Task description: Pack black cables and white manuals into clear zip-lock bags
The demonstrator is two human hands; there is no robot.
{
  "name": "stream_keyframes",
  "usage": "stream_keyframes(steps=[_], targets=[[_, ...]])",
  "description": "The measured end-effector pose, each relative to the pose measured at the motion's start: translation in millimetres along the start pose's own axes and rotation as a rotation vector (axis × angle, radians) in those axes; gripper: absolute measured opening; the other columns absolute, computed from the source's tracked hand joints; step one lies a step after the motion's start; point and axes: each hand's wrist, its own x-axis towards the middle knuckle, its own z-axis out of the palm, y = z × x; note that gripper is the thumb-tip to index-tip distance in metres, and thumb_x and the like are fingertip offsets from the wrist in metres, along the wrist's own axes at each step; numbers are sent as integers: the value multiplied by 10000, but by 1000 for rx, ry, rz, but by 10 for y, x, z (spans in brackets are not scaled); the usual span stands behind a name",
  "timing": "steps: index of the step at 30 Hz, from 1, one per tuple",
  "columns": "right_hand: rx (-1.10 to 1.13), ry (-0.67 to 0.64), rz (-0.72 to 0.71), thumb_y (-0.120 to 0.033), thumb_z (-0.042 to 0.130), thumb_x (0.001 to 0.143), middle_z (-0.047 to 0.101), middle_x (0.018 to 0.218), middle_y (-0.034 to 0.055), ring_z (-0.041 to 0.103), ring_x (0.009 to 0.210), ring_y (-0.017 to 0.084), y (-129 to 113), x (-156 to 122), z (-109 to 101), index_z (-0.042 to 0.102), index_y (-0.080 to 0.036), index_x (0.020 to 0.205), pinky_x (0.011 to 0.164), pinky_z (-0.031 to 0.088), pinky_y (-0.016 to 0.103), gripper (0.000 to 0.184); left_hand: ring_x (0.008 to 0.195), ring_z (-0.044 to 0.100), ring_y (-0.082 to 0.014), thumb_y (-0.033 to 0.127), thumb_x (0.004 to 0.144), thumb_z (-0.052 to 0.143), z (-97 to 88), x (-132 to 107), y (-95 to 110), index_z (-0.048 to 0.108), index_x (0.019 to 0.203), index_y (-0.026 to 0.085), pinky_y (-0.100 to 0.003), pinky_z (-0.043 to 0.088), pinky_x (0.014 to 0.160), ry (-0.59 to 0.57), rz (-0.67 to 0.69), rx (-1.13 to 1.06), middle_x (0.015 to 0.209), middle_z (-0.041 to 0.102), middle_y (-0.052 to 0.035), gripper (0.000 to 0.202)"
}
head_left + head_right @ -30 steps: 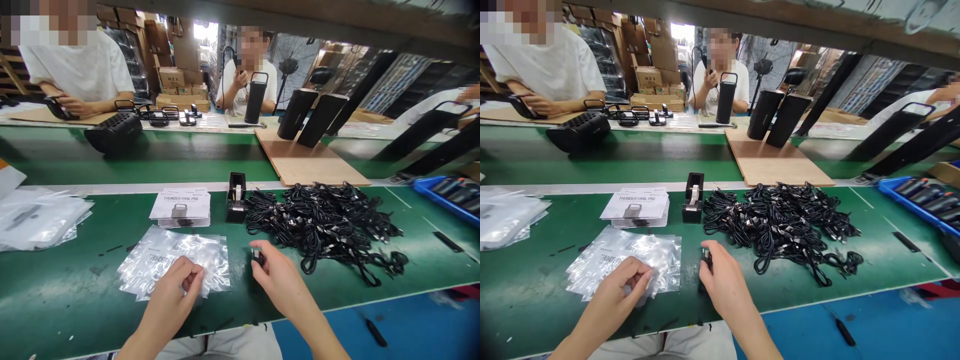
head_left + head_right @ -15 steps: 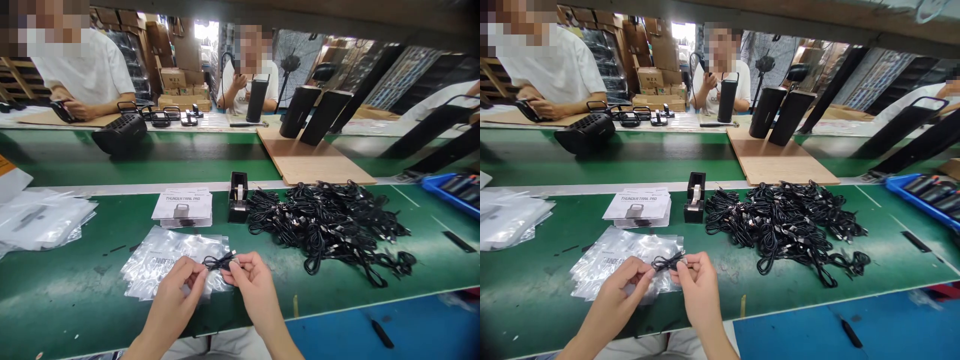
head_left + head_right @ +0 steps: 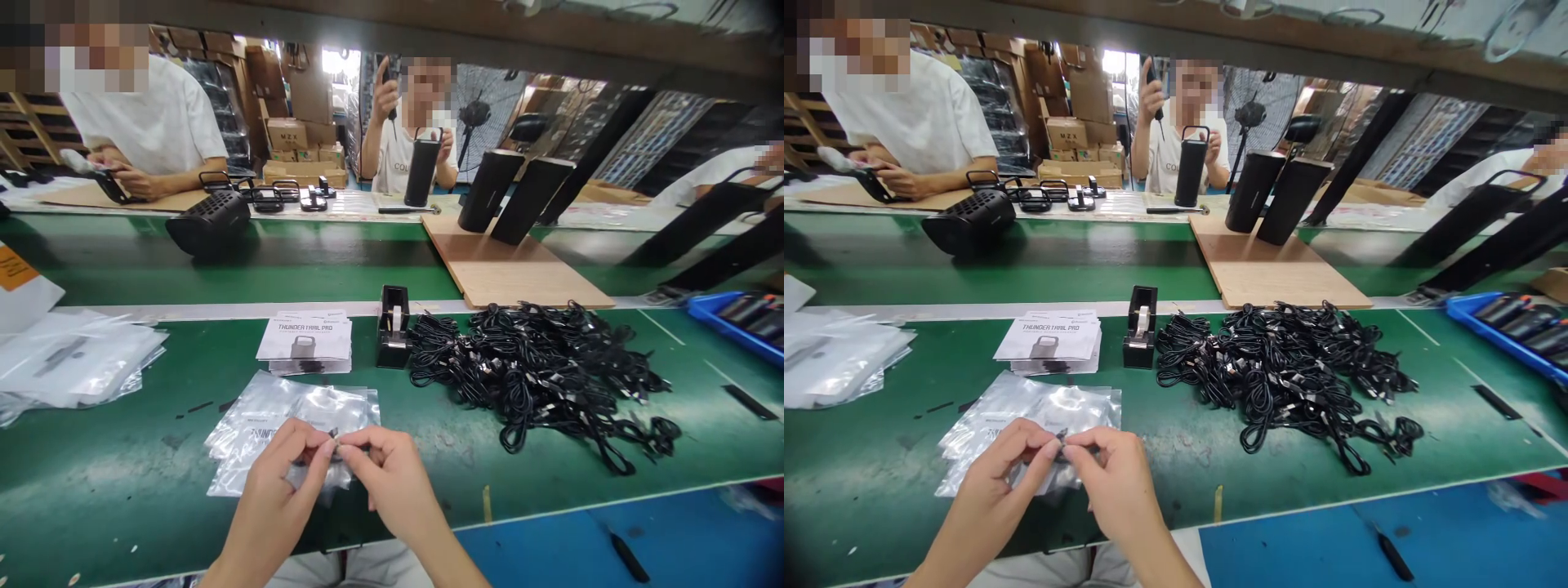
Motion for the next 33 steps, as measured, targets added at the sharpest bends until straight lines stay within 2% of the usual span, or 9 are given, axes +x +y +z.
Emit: stream_keyframes(steps=[4, 10, 13, 17, 20, 25, 29, 32, 33], targets=[[-169, -249, -192, -342, 345, 904, 444, 485, -55, 416, 371, 70, -181, -27, 1, 642, -180, 767, 380, 285, 173, 365, 678, 520, -123, 243, 845, 477, -68, 39, 78, 547, 748, 210, -214, 420, 614, 72, 14, -33, 738, 509, 13, 124], [-572, -336, -617, -290, 559, 821, 666, 741, -9, 574, 685, 129, -766, 217, -10, 678, -211, 818, 616, 380, 201, 143, 657, 508, -117, 326, 831, 506, -455, 183, 233, 523, 712, 221, -204, 414, 625, 276, -26, -134, 702, 490, 34, 159], [-554, -419, -699, -243, 573, 817, 680, 761, -15, 587, 716, 115, -1176, 396, -37, 687, -201, 790, 638, 389, 187, 125, 867, 528, -169, 483, 759, 568, -649, 287, 175, 539, 891, 235, -245, 412, 777, 391, -59, -287, 917, 546, -6, 282], [-523, -604, -813, -240, 635, 772, 615, 655, -37, 519, 587, 72, -1658, 461, -96, 661, -155, 719, 561, 372, 163, 103, 1094, 479, -274, 648, 546, 654, -754, 413, 31, 375, 1251, 261, -343, 393, 904, 116, -84, -713, 1210, 501, -87, 851], [-608, -725, -863, -248, 667, 743, 521, 602, -52, 447, 539, 60, -1841, 394, -158, 629, -143, 664, 507, 345, 161, 137, 971, 560, -252, 532, 551, 735, -723, 420, -4, 432, 1236, 255, -341, 439, 842, -71, -110, -825, 1068, 600, -71, 799], [-832, -545, -807, -277, 706, 703, 532, 949, 15, 514, 723, 95, -1772, 231, -380, 594, -150, 613, 648, 393, 210, 192, 644, 597, -163, 397, 687, 675, -619, 323, 52, 678, 674, 188, -244, 469, 630, -31, -90, -608, 638, 667, -7, 209], [-639, -277, -599, -271, 668, 734, 569, 1002, 29, 545, 839, 154, -1398, 131, -523, 608, -201, 787, 707, 426, 257, 107, 718, 642, -209, 366, 749, 591, -548, 275, 97, 728, 736, 201, -304, 497, 719, 28, -164, -453, 682, 725, -34, 215], [-401, -183, -423, -277, 774, 588, 589, 1077, 37, 547, 902, 189, -1023, 117, -453, 513, -257, 1155, 741, 457, 285, 625, 758, 649, -221, 363, 767, 561, -491, 285, 100, 735, 761, 210, -328, 502, 753, 79, -180, -407, 731, 733, -37, 233], [-353, -184, -383, -272, 771, 585, 605, 1067, 33, 557, 890, 189, -911, 128, -400, 517, -256, 1170, 750, 461, 292, 637, 762, 648, -220, 358, 771, 555, -475, 295, 92, 735, 770, 213, -328, 505, 749, 79, -174, -392, 748, 733, -37, 231]])
